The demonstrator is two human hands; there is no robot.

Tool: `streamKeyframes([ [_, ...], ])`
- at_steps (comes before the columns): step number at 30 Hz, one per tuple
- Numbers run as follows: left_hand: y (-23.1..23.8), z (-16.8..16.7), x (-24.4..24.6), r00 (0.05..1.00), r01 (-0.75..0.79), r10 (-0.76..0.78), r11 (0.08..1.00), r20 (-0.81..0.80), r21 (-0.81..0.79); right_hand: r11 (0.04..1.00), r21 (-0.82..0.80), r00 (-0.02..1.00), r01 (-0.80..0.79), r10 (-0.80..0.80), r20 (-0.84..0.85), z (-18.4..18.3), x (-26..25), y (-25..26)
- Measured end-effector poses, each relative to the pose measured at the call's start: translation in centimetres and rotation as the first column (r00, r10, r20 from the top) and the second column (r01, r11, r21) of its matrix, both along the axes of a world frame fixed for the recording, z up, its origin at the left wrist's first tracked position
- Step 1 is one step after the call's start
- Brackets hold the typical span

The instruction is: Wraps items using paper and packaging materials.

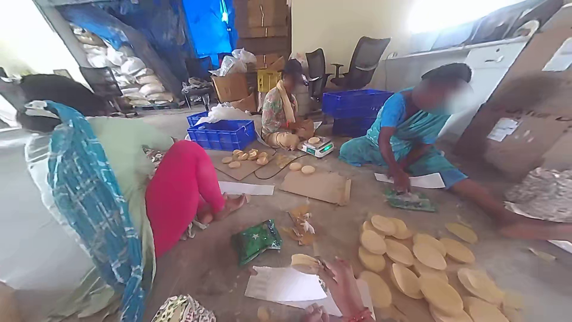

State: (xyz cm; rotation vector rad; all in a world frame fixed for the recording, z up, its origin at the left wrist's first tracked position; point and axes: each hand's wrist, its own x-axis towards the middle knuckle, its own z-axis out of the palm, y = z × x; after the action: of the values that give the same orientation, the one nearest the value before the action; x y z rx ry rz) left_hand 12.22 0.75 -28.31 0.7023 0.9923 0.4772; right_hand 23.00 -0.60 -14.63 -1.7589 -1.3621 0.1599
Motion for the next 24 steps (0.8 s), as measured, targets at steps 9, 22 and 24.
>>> streamKeyframes([
  [9, 0.5, 3.9, -0.5, 0.896, 0.140, -0.192, 0.978, 0.401, 0.156, 0.876, 0.438, 0.813, 0.201, 0.101, -0.574, 4.4, -0.7, -2.5],
  [22, 2.8, 3.2, -1.1, 0.863, -0.448, 0.464, 0.886, 0.201, -0.124, 0.994, -0.078, 0.992, 0.076, -0.083, -0.093, -9.2, 3.5, -8.9],
  [24, 1.8, 2.2, -0.9, 0.917, -0.372, 0.368, 0.928, 0.152, -0.005, 0.985, -0.167, 0.996, 0.042, -0.028, 0.083, -10.6, 3.5, -8.5],
])
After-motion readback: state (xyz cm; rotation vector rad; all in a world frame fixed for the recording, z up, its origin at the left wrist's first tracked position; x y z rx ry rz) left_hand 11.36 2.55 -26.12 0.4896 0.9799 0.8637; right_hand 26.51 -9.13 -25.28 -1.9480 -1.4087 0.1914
